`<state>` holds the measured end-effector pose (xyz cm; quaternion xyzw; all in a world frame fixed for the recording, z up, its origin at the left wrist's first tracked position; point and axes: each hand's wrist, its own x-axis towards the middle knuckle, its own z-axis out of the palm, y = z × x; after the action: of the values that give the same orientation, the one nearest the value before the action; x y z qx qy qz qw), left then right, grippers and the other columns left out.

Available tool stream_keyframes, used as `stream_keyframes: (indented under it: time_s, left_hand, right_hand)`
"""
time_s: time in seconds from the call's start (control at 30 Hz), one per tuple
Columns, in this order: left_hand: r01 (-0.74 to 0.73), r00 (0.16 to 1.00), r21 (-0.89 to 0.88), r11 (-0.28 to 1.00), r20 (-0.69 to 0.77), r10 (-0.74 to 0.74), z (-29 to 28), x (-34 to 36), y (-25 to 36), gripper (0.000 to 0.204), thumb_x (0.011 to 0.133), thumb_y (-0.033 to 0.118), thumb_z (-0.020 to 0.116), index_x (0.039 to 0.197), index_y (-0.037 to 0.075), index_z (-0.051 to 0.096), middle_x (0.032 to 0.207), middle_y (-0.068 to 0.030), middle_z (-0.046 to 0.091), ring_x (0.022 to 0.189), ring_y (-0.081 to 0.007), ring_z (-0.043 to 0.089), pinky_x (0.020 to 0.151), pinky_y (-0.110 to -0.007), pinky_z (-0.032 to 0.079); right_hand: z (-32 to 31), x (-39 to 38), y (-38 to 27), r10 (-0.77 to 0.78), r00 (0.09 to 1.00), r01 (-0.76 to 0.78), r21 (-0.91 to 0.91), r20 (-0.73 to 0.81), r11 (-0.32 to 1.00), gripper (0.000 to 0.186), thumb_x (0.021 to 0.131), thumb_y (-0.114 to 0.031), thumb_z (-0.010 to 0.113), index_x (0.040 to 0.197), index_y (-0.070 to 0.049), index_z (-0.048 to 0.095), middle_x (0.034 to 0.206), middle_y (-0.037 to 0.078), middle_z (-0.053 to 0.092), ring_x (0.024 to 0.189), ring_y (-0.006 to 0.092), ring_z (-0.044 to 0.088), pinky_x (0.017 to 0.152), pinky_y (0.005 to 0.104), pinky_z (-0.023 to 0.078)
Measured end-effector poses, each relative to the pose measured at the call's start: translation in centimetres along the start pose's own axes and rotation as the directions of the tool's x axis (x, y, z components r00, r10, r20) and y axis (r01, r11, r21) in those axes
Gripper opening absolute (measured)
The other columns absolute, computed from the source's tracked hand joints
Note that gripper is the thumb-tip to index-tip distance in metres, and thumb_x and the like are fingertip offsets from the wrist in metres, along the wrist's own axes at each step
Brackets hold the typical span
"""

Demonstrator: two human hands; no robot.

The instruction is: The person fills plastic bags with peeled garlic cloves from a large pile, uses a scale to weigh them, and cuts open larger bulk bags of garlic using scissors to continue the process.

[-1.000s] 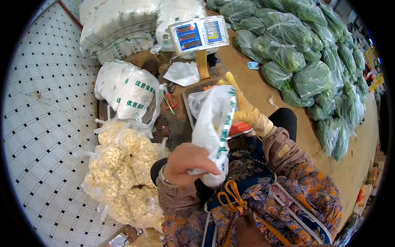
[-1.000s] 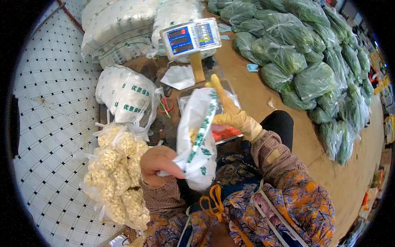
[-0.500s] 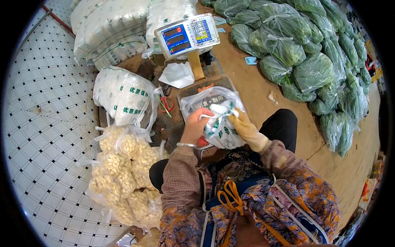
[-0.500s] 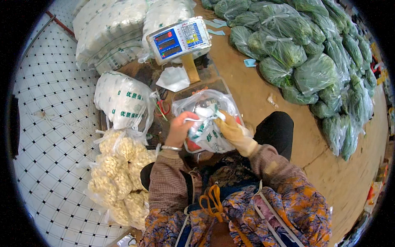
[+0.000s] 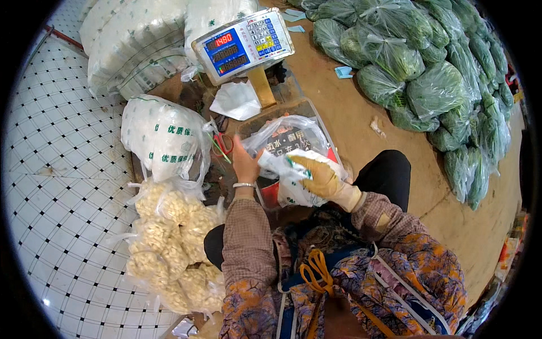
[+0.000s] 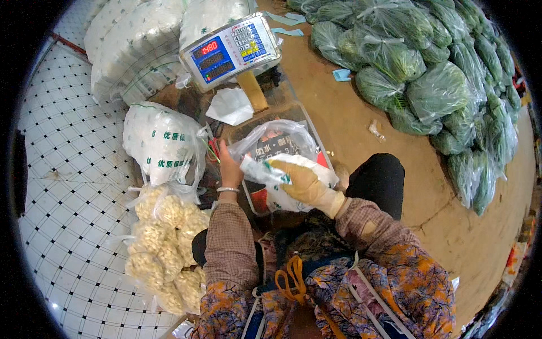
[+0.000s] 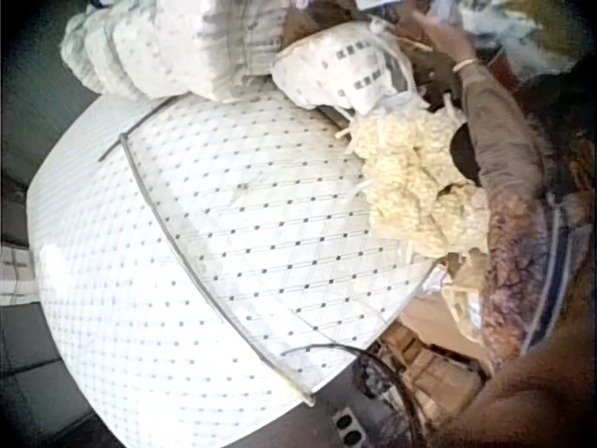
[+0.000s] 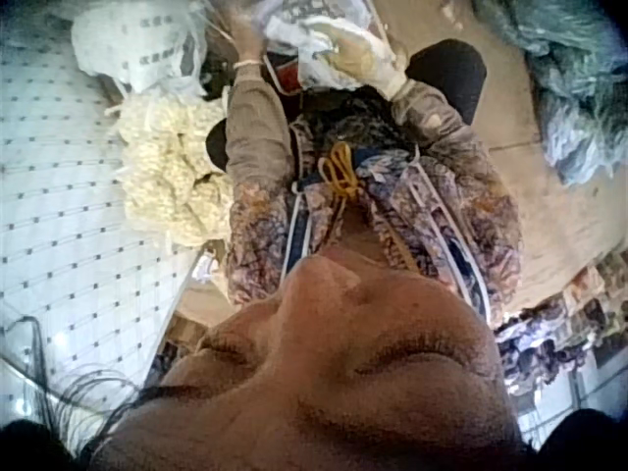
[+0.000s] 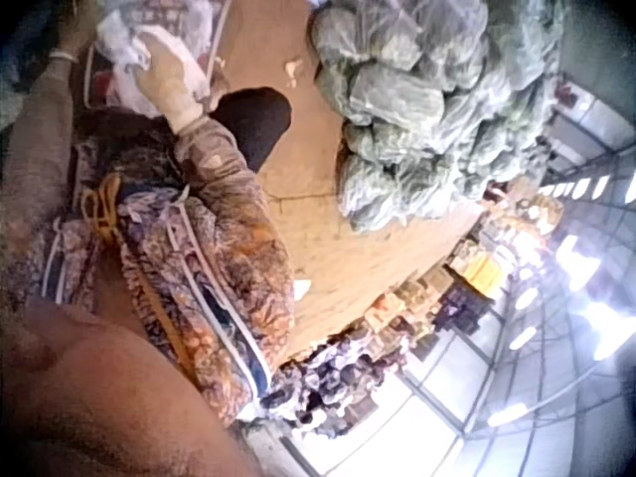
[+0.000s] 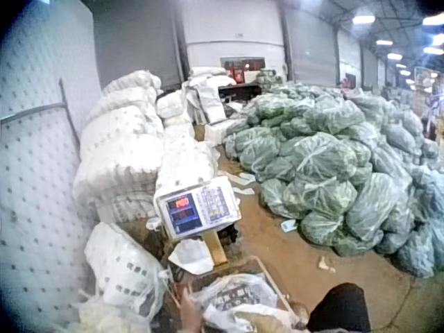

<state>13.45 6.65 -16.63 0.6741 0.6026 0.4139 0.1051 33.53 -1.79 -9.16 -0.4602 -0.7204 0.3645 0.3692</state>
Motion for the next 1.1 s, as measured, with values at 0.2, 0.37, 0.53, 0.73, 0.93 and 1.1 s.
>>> stream_keyframes:
  time_s: [0.2, 0.37, 0.53, 0.73, 0.93, 1.1]
  left_hand:
    - [0.234, 0.972, -0.122, 0.965, 0.031, -0.232, 0.2, -1.9, 2.8, 0.018, 0.072, 0.006, 0.056, 0.09, 0.002, 0.056, 0.087, -0.0138, 0.053, 0.079, -0.028, 0.054, 0.07, -0.033, 0.042]
    - [-0.004, 0.999, -0.086, 0.996, -0.036, 0.001, -3.6, -3.9, 4.7, 0.015, 0.076, 0.005, 0.05, 0.089, -0.001, 0.053, 0.082, -0.0157, 0.051, 0.076, -0.0303, 0.052, 0.068, -0.035, 0.041]
    - [0.158, 0.931, 0.204, 0.966, 0.296, -0.215, -2.3, -8.7, 3.6, 0.032, 0.075, 0.016, 0.056, 0.104, 0.006, 0.047, 0.093, -0.0147, 0.048, 0.087, -0.034, 0.048, 0.073, -0.038, 0.04]
    - [0.31, 0.924, -0.019, 0.95, 0.243, -0.297, -3.2, -14.2, 3.1, 0.057, 0.076, 0.031, 0.06, 0.117, -0.001, 0.038, 0.112, -0.0211, 0.039, 0.103, -0.0333, 0.04, 0.086, -0.041, 0.034]
    - [0.445, 0.866, 0.04, 0.895, 0.236, -0.441, -0.6, -14.3, -0.3, 0.063, 0.067, 0.04, 0.065, 0.106, -0.005, 0.047, 0.103, -0.0233, 0.049, 0.099, -0.0362, 0.044, 0.086, -0.041, 0.034]
    - [0.528, 0.827, -0.012, 0.849, 0.236, -0.511, 1.6, -12.7, 1.4, 0.065, 0.066, 0.044, 0.065, 0.103, -0.008, 0.049, 0.098, -0.0238, 0.054, 0.092, -0.0346, 0.052, 0.08, -0.039, 0.039]
  right_hand:
    - [2.3, 4.3, 3.3, 0.163, 0.981, -0.138, -0.213, 0.105, 0.967, 0.038, 0.072, -0.006, 0.055, 0.11, -0.005, 0.049, 0.102, 0.02, 0.054, 0.096, 0.033, 0.051, 0.083, 0.0367, 0.041]
    - [4.0, 9.6, 10.5, 0.34, 0.939, -0.271, -0.494, 0.052, 0.826, 0.028, 0.077, -0.018, 0.05, 0.103, -0.006, 0.054, 0.099, 0.018, 0.056, 0.093, 0.0312, 0.054, 0.082, 0.035, 0.041]
    - [0.7, 6.8, 18.3, 0.128, 0.99, -0.103, -0.335, 0.054, 0.937, 0.037, 0.075, -0.028, 0.054, 0.103, -0.004, 0.053, 0.101, 0.019, 0.055, 0.096, 0.0316, 0.052, 0.084, 0.0355, 0.04]
    - [-0.4, -5.0, 4.6, -0.062, 0.982, -0.047, -0.543, -0.181, 0.838, 0.063, 0.07, -0.035, 0.063, 0.113, 0.004, 0.039, 0.107, 0.023, 0.048, 0.099, 0.0341, 0.047, 0.082, 0.0367, 0.039]
    - [-1.1, -5.5, 6.9, 0.419, 0.873, -0.476, -0.257, -0.248, 0.841, 0.072, 0.067, -0.049, 0.064, 0.114, 0.0, 0.041, 0.1, 0.023, 0.052, 0.093, 0.0348, 0.051, 0.076, 0.0377, 0.041]
    - [-2.1, -5.7, 4.3, 0.678, 0.73, -0.672, -0.268, -0.084, 0.69, 0.087, 0.058, -0.063, 0.06, 0.108, 0.006, 0.044, 0.101, 0.025, 0.053, 0.095, 0.035, 0.052, 0.08, 0.0359, 0.041]
